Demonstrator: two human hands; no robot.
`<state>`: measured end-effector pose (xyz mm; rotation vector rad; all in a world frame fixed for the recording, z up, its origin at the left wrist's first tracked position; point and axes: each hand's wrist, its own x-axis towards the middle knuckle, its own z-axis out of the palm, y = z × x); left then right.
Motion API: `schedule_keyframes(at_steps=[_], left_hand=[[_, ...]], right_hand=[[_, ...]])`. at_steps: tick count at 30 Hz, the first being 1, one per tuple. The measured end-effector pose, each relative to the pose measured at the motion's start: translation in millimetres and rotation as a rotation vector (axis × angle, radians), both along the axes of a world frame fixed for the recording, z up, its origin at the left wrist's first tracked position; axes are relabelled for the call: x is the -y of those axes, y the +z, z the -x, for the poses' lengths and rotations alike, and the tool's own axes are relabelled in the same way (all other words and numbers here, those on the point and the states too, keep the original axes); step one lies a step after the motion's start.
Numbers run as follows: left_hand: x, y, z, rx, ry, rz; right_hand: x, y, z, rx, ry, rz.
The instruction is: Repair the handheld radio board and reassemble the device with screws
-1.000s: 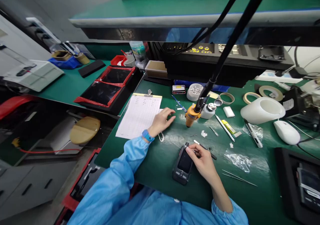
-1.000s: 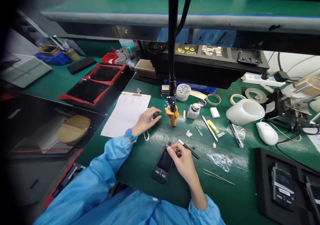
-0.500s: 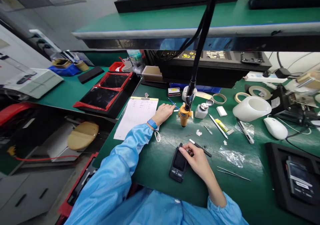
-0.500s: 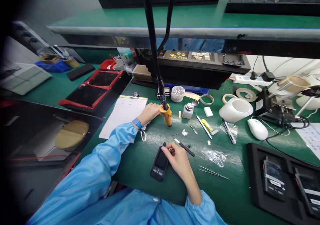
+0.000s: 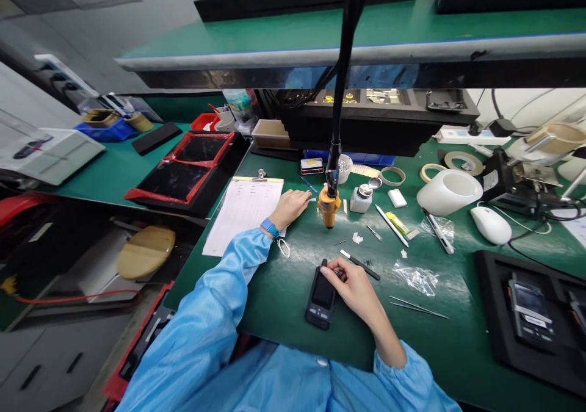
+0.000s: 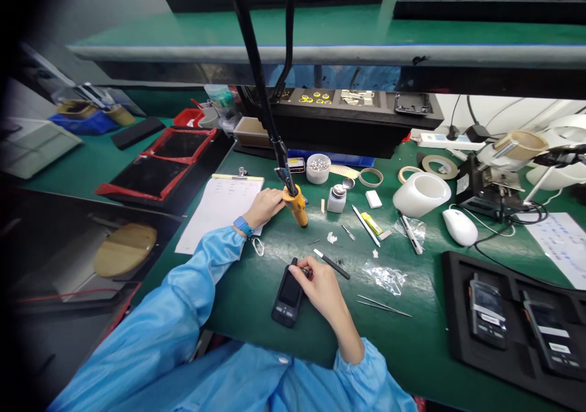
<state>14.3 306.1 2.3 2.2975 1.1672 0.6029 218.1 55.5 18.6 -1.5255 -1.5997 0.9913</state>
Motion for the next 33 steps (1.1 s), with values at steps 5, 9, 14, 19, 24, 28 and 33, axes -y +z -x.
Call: schedule_keyframes(at_steps=[5, 9, 14, 19, 24, 28, 33], left_hand=[[16, 18.3, 18, 0.375, 0.161, 0.123], [50, 37.7, 33, 0.705, 0.261, 0.286], [120, 52.6, 36, 0.981, 0.346, 0.493], [180, 59.4, 22, 1.13, 0.395, 0.653], [208, 65.0, 9, 1.188, 0.399, 0.758], [220, 72.2, 3, 1.193, 0.378, 0.811], [230, 85.7, 1, 1.24, 0.309, 0.846]], right_hand=[[1, -3.3, -2, 0.037, 0.008, -0.015], [-1, -6.4, -2, 0.07, -0.001, -0.06], [-5, -3.9, -1, 0.09, -0.075, -0.178], [2, 19.8, 8, 0.008, -0.168, -0.3], [13, 54.6, 29, -0.095, -0.152, -0.386], [15, 72.0, 41, -0.151, -0.179, -0.424], [15, 86.5, 37, -0.187, -0.205, -0.447]])
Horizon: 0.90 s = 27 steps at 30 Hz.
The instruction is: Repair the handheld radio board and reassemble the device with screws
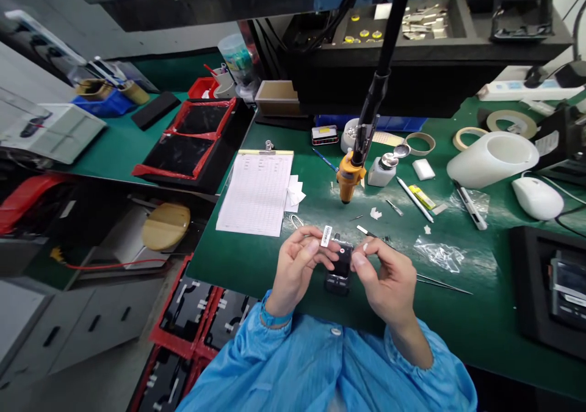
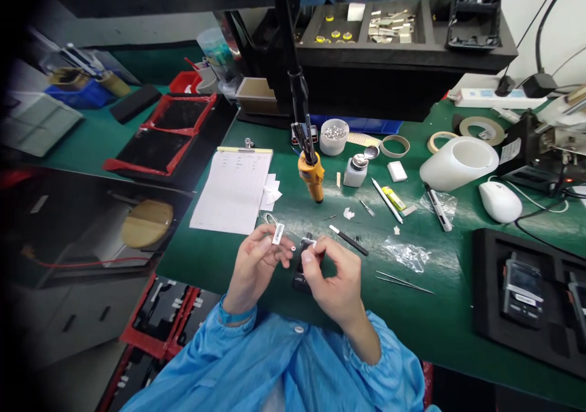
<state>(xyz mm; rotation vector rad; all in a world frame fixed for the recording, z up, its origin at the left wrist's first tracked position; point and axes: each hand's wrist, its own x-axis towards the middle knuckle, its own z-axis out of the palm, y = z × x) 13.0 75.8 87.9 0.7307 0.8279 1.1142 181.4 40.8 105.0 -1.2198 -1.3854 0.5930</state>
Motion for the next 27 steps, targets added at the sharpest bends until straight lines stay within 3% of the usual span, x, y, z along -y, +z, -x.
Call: schedule_keyframes(at_steps=[7, 27], left_hand=[[5, 9.4, 5, 0.052, -0.03, -0.13], [18, 12.0, 3, 0.011, 0.009, -0.237]], right_hand=[[4, 11.2, -9, -0.026, 0.033, -0.032], [7, 6.6, -16, -0.108, 0.093, 0.023]])
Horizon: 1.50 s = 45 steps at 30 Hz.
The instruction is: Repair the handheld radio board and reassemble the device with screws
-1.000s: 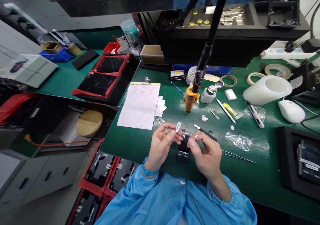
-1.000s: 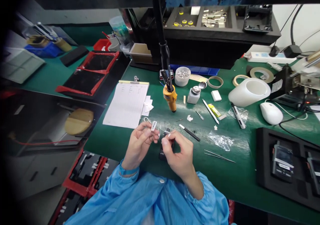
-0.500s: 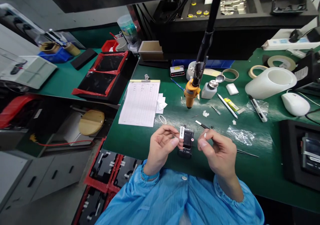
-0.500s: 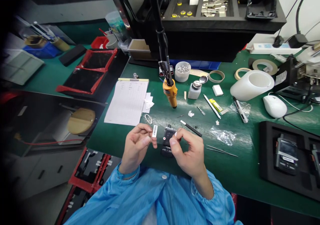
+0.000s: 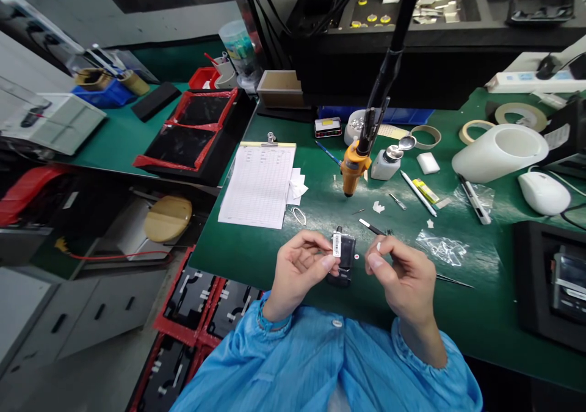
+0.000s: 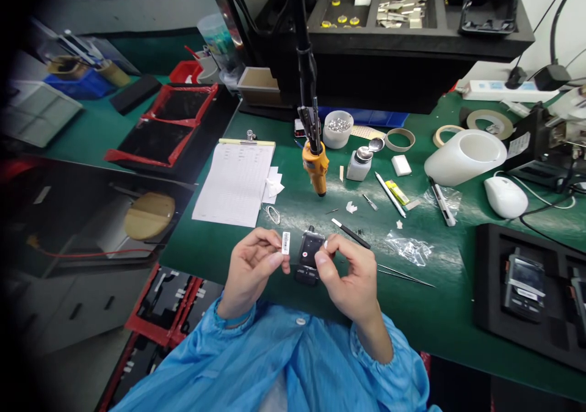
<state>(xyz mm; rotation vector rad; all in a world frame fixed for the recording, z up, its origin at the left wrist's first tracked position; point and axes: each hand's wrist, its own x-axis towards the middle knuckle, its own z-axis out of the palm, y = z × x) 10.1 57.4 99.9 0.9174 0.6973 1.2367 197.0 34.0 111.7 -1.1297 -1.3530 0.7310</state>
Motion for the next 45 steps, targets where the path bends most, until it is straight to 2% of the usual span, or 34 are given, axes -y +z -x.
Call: schedule_keyframes(at_steps=[25, 28, 33, 39, 42, 45], left_hand=[[11, -4.7, -1, -0.207, -0.006, -0.086], [12, -5.0, -1, -0.214, 0.039, -0.134], [4, -3.4, 5, -0.253, 0.226, -0.178], [1, -10.9, 13, -0.319, 0.332, -0.17], [0, -23.3, 16, -0.365, 0.353, -0.158], [-8, -42.5, 21, -0.502, 0.364, -0.146]], right_hand=[[-3, -5.5, -4, -0.12, -0.083, 0.153], [-4, -5.2, -3, -0.139, -0.086, 0.178], [-3, -8.7, -5, -0.161, -0.107, 0.205], [5, -25.1, -11, -0.087, -0.119, 0.254], [9, -40.8, -14, 0.005, -0.129, 0.286], [9, -60.4, -18, 0.13, -0.153, 0.308]])
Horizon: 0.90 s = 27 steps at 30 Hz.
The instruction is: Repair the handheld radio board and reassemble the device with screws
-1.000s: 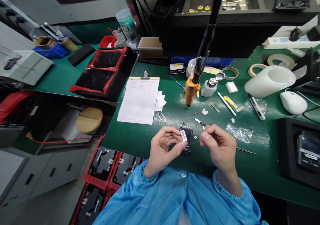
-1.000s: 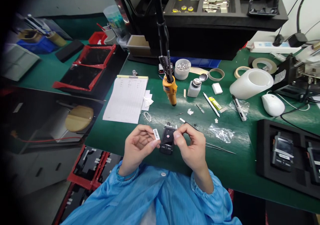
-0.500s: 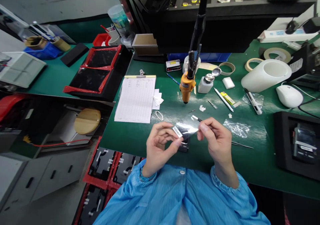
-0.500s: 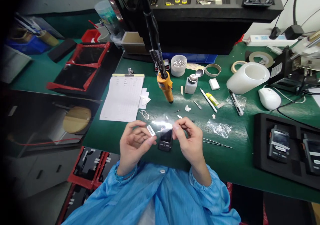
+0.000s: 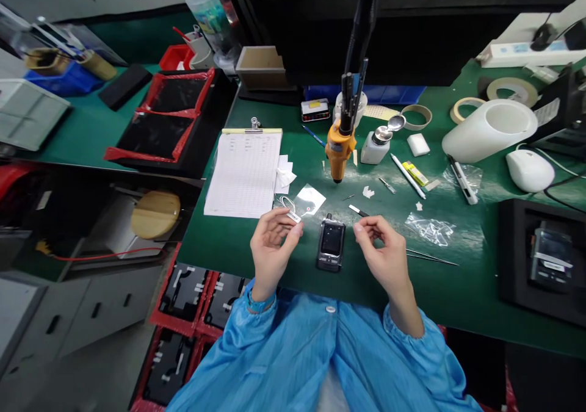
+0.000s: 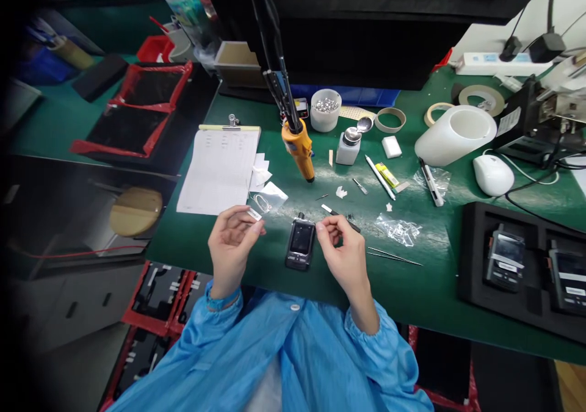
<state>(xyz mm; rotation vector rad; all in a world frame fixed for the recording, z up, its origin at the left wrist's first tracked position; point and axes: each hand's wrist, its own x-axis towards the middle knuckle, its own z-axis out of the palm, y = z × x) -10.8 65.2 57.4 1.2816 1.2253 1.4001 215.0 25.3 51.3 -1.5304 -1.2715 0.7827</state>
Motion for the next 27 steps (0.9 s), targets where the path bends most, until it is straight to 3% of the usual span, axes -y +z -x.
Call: schedule_keyframes(at_steps=[7, 13, 19, 24, 27], left_hand=[[-36, -47.5, 2, -0.279, -0.028, 0.025], [-45, -54.0, -6, -0.559, -0.063, -0.008], [-6, -48.1, -9, -0.741, -0.033, -0.027], [44, -55.9, -20, -0.902, -0.206, -0.028], [58, -64.5, -28, -0.947, -0.225, -0.007]], right_hand=[[-5, -35.8, -1, 0.27, 0.079, 0.045], [-9, -46.9, 0, 0.404, 0.158, 0.051], [-13, -48.6, 0, 0.445, 0.221, 0.057], [-17, -46.6, 6, 0.455, 0.27, 0.079], [-17, -45.0, 8, 0.441, 0.28, 0.094]])
